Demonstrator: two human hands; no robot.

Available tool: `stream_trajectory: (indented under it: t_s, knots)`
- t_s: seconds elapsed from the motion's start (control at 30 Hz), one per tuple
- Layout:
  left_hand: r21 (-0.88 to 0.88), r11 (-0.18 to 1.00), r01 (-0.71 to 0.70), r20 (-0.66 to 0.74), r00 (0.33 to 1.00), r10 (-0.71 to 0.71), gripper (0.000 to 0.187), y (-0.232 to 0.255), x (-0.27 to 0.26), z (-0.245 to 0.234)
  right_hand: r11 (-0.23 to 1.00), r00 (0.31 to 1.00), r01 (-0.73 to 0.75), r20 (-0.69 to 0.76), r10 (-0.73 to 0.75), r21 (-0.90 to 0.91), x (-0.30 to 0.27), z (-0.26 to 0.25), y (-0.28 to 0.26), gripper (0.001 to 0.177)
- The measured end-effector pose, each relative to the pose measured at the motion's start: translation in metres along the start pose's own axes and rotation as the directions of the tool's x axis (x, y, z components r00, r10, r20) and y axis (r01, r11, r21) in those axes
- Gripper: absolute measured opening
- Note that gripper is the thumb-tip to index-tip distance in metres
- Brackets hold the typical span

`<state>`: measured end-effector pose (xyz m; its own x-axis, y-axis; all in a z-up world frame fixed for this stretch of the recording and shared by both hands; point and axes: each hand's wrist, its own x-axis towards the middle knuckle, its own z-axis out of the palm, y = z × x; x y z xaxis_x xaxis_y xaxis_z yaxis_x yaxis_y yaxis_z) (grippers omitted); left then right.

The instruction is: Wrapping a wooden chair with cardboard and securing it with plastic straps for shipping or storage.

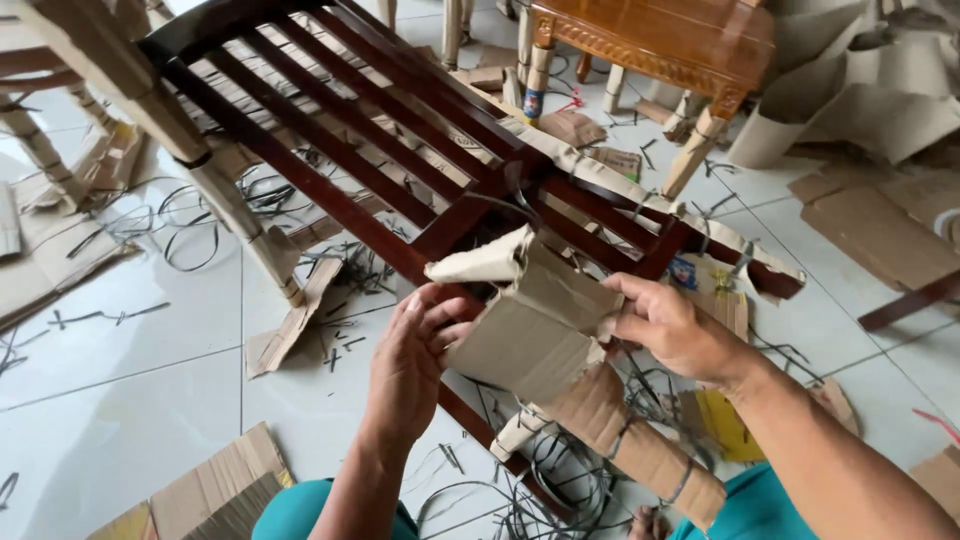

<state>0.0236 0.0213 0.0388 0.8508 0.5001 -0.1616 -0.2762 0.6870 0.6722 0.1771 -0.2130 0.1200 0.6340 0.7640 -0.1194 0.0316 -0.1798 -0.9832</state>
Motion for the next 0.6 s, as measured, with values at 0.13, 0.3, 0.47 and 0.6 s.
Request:
stream_trajectory:
  t_s: [0.13, 0.3, 0.47, 0.6]
  knots:
    - [0.133, 0.979, 0.156, -0.058, 0.987, -0.15, 0.067, 0.016, -0.013, 0.008, 0.902, 0.987, 0.05, 0.16, 0.022, -0.43, -0.003, 0.025, -0.008, 0.036]
    - [-0.051, 0.947, 0.317, -0.186, 0.929, -0.32, 0.094, 0.003, 0.003, -0.02, 0.835, 0.878, 0.343, 0.462, -0.124, -0.429, -0.004, 0.04, 0.027, 0.026]
    - [-0.24, 0.948, 0.21, -0.276, 0.921, -0.274, 0.081, 0.005, -0.002, -0.016, 0.867, 0.824, 0.385, 0.542, -0.167, -0.317, -0.005, 0.045, 0.031, 0.021]
    - [-0.258, 0.964, -0.056, -0.332, 0.943, -0.034, 0.051, -0.004, 0.0, -0.025, 0.85, 0.902, 0.332, 0.402, -0.159, -0.408, -0.007, 0.045, 0.007, 0.022]
